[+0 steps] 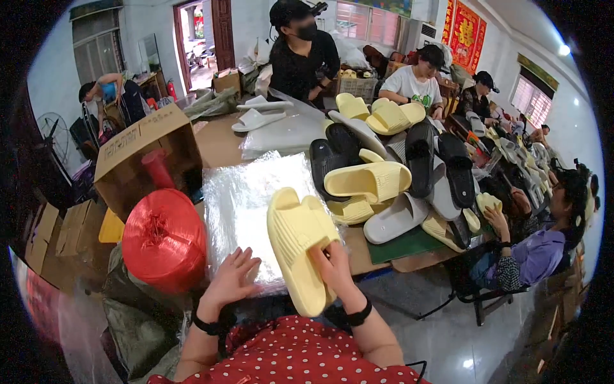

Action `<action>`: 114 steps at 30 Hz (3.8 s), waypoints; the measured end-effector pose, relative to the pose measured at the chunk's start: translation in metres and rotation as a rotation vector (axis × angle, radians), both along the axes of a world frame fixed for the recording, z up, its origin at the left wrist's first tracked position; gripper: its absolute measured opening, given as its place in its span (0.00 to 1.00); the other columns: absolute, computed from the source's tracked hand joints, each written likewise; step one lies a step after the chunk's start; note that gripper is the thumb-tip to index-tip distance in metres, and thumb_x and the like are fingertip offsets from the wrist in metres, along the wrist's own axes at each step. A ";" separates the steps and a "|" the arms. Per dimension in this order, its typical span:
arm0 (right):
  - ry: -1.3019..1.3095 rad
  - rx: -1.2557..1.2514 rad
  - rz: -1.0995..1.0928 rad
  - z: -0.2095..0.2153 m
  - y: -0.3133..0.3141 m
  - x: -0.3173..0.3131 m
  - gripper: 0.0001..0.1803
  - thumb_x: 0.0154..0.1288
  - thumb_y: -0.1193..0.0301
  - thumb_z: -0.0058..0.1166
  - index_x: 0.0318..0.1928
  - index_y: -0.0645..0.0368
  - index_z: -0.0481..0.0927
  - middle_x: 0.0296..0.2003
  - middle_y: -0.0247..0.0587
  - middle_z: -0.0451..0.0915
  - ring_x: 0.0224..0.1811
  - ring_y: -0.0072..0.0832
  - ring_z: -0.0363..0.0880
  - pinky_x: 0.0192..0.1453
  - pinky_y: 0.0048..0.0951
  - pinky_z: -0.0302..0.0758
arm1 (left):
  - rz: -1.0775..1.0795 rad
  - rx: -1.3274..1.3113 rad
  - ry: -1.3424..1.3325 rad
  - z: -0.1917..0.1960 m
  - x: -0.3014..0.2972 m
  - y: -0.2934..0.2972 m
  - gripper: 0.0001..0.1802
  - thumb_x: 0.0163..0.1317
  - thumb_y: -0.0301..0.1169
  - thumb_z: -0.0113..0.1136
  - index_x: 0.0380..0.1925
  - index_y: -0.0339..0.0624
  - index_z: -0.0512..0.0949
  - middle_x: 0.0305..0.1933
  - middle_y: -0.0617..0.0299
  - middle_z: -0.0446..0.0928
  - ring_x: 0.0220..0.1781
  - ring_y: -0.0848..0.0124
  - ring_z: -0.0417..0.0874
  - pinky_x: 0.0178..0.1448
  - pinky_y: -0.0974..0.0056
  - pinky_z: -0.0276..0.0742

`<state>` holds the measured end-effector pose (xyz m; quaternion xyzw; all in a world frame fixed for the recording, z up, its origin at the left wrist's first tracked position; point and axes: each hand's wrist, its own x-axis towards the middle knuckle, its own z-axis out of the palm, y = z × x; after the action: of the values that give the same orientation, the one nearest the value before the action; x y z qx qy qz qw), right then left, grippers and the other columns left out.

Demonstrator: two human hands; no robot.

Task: The recorder is inspecting and putting pairs of slippers and sandals into plastic bags for packaging.

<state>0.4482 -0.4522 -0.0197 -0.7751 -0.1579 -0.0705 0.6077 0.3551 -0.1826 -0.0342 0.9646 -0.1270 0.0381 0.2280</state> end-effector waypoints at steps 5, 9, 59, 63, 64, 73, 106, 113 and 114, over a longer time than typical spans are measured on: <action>0.099 0.395 0.132 -0.020 -0.025 -0.017 0.15 0.74 0.71 0.50 0.55 0.67 0.76 0.47 0.38 0.82 0.48 0.21 0.78 0.52 0.25 0.74 | 0.057 0.062 -0.093 -0.014 0.016 -0.024 0.47 0.52 0.55 0.71 0.67 0.41 0.67 0.74 0.39 0.58 0.76 0.36 0.54 0.76 0.43 0.55; 0.138 0.472 0.096 -0.014 -0.041 -0.023 0.17 0.75 0.73 0.49 0.60 0.67 0.72 0.53 0.39 0.80 0.53 0.23 0.78 0.56 0.26 0.73 | 0.061 0.045 -0.051 0.000 0.026 -0.036 0.48 0.52 0.54 0.71 0.68 0.40 0.66 0.73 0.36 0.58 0.75 0.34 0.54 0.76 0.43 0.55; -0.286 -0.663 0.121 -0.002 0.006 -0.032 0.17 0.66 0.62 0.57 0.30 0.65 0.75 0.30 0.58 0.76 0.33 0.53 0.76 0.39 0.48 0.73 | -0.028 -0.269 -0.557 0.052 0.040 -0.067 0.09 0.57 0.26 0.66 0.39 0.41 0.85 0.50 0.55 0.83 0.60 0.52 0.79 0.64 0.52 0.73; -0.293 -0.599 0.139 -0.002 0.019 -0.023 0.15 0.64 0.64 0.58 0.34 0.66 0.76 0.30 0.58 0.76 0.34 0.54 0.76 0.39 0.49 0.73 | -0.009 -0.306 -0.549 0.054 0.030 -0.069 0.08 0.58 0.27 0.65 0.39 0.41 0.85 0.52 0.55 0.82 0.62 0.51 0.78 0.67 0.51 0.72; -0.246 -0.628 0.100 -0.007 0.023 -0.013 0.15 0.63 0.64 0.58 0.35 0.66 0.75 0.31 0.59 0.76 0.34 0.54 0.76 0.40 0.49 0.74 | -0.034 -0.316 -0.513 0.058 0.029 -0.071 0.09 0.58 0.26 0.65 0.39 0.41 0.85 0.52 0.55 0.82 0.61 0.51 0.79 0.67 0.50 0.72; -0.208 -0.836 0.110 0.023 0.089 0.017 0.13 0.72 0.63 0.49 0.39 0.62 0.75 0.34 0.50 0.77 0.39 0.43 0.80 0.40 0.36 0.78 | -0.148 -0.356 -0.514 0.065 0.011 -0.087 0.09 0.56 0.24 0.66 0.39 0.38 0.85 0.47 0.55 0.84 0.56 0.55 0.82 0.62 0.53 0.76; -0.094 -0.581 -0.138 -0.001 -0.028 0.001 0.24 0.65 0.60 0.60 0.59 0.54 0.76 0.29 0.44 0.81 0.30 0.45 0.80 0.39 0.43 0.76 | 0.573 -0.665 -0.178 -0.020 -0.037 0.017 0.33 0.58 0.28 0.65 0.66 0.40 0.69 0.25 0.64 0.74 0.24 0.75 0.73 0.32 0.68 0.73; 0.155 -0.128 0.041 -0.027 -0.036 0.003 0.23 0.69 0.71 0.52 0.64 0.53 0.73 0.23 0.33 0.74 0.25 0.25 0.74 0.35 0.28 0.73 | 0.553 -0.988 -0.094 -0.013 -0.045 0.009 0.27 0.60 0.23 0.64 0.62 0.39 0.74 0.28 0.68 0.72 0.27 0.82 0.71 0.31 0.74 0.69; 0.237 -0.011 0.110 -0.022 -0.039 0.002 0.23 0.70 0.75 0.48 0.65 0.53 0.73 0.22 0.28 0.69 0.27 0.17 0.68 0.35 0.23 0.71 | 0.552 -0.989 -0.090 -0.017 -0.045 0.011 0.27 0.60 0.23 0.64 0.62 0.39 0.74 0.28 0.68 0.72 0.27 0.82 0.71 0.31 0.74 0.69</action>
<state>0.4499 -0.4913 -0.0421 -0.7714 -0.1280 0.0558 0.6208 0.3104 -0.1721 -0.0513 0.7378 0.1531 0.1925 0.6286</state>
